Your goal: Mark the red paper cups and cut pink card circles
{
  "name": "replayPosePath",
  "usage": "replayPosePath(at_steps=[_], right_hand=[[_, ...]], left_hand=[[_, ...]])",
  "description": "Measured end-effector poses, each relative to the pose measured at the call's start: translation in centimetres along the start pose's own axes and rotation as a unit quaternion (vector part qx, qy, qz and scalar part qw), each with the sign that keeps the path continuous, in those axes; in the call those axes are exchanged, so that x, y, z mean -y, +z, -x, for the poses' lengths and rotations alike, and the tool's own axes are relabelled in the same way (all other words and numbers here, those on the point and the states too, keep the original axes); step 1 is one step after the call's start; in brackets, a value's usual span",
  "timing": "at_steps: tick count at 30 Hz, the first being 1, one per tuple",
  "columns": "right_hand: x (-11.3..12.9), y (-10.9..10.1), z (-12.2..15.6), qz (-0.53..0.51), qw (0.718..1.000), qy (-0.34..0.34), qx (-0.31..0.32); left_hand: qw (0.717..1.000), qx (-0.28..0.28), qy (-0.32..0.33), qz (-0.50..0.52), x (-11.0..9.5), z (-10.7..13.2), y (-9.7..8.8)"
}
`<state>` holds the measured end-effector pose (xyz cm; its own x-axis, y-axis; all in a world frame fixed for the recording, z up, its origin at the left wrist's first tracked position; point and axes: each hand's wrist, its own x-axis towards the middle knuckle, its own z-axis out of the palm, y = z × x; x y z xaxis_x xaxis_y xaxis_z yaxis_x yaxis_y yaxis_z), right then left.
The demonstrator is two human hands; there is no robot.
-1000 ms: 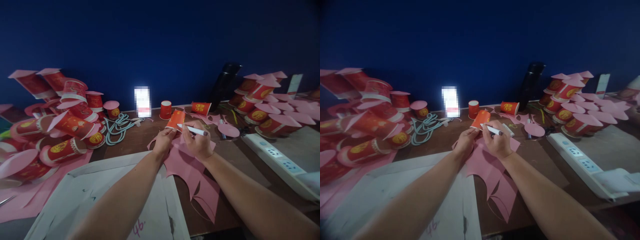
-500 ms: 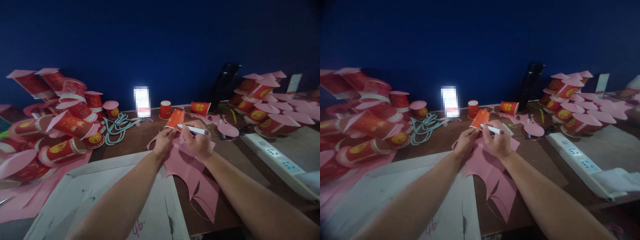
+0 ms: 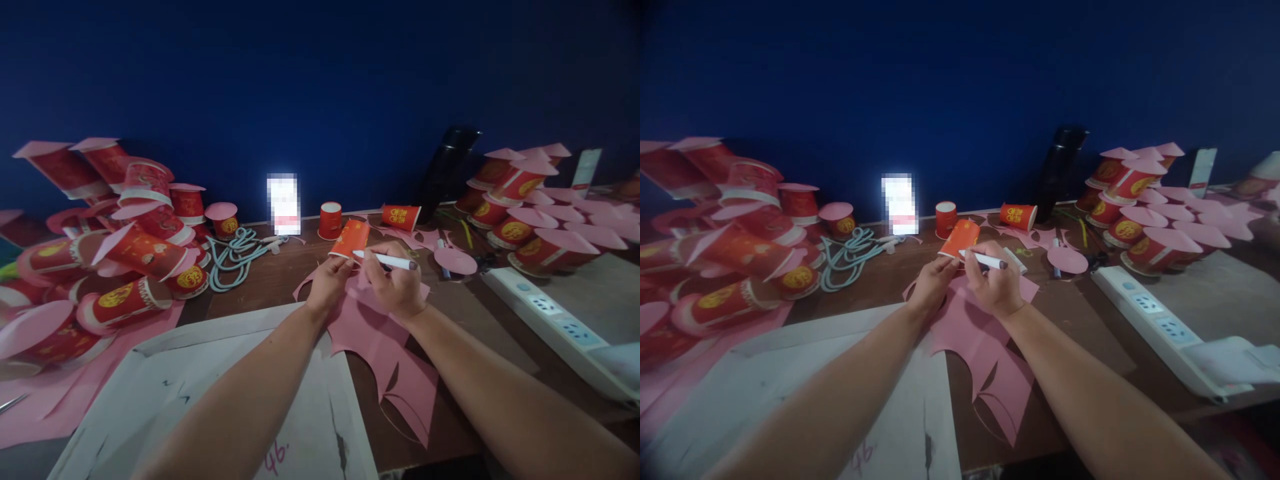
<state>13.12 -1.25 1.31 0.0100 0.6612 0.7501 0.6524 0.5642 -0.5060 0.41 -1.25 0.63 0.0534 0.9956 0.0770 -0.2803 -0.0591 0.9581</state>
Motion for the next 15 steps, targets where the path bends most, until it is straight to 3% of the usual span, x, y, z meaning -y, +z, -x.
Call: replayPosePath(at_steps=[9, 15], right_hand=[[0.0, -0.1, 0.0, -0.016, 1.000, -0.011, 0.011], [-0.3, 0.1, 0.0, -0.046, 0.997, -0.063, -0.008]], left_hand=[[1.000, -0.003, 0.003, -0.013, 1.0, -0.6, -0.6], [0.993, -0.028, -0.007, 0.110, 2.0, -1.3, -0.8]])
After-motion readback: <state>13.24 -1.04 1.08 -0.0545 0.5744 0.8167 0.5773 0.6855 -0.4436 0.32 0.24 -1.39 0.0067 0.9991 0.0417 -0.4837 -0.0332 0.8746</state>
